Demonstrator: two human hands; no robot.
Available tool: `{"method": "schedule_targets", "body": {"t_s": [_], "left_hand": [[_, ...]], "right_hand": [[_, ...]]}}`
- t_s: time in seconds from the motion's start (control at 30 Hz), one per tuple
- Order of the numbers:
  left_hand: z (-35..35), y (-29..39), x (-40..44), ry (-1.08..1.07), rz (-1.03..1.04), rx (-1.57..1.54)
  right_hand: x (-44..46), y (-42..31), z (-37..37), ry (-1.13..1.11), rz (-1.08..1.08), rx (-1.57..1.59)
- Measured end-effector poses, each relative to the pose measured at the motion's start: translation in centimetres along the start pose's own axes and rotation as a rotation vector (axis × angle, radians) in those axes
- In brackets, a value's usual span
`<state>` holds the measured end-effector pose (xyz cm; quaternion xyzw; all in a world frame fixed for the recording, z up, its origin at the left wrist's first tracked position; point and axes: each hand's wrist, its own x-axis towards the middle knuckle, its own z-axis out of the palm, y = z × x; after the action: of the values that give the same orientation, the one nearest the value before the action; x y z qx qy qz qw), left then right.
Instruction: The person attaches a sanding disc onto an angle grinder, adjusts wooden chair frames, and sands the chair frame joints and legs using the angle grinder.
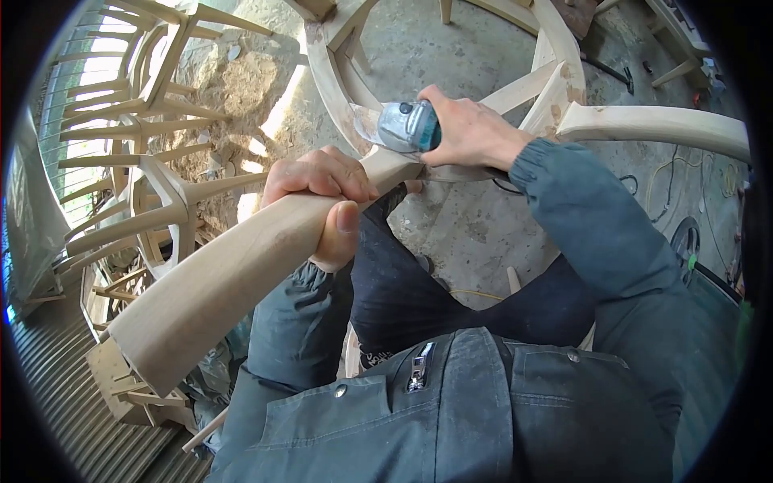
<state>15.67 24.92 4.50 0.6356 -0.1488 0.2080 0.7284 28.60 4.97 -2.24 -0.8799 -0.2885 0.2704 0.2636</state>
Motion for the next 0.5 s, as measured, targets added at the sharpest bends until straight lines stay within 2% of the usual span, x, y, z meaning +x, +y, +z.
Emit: {"method": "schedule_targets", "body": {"t_s": [0.27, 0.5], "left_hand": [[0.0, 0.2, 0.1, 0.013, -0.031, 0.0], [0.2, -0.1, 0.0, 0.028, -0.004, -0.004]], "right_hand": [[5.3, -2.8, 0.5, 0.006, 0.036, -0.005], [2.5, 0.2, -0.7, 0.004, 0.049, -0.057]]}}
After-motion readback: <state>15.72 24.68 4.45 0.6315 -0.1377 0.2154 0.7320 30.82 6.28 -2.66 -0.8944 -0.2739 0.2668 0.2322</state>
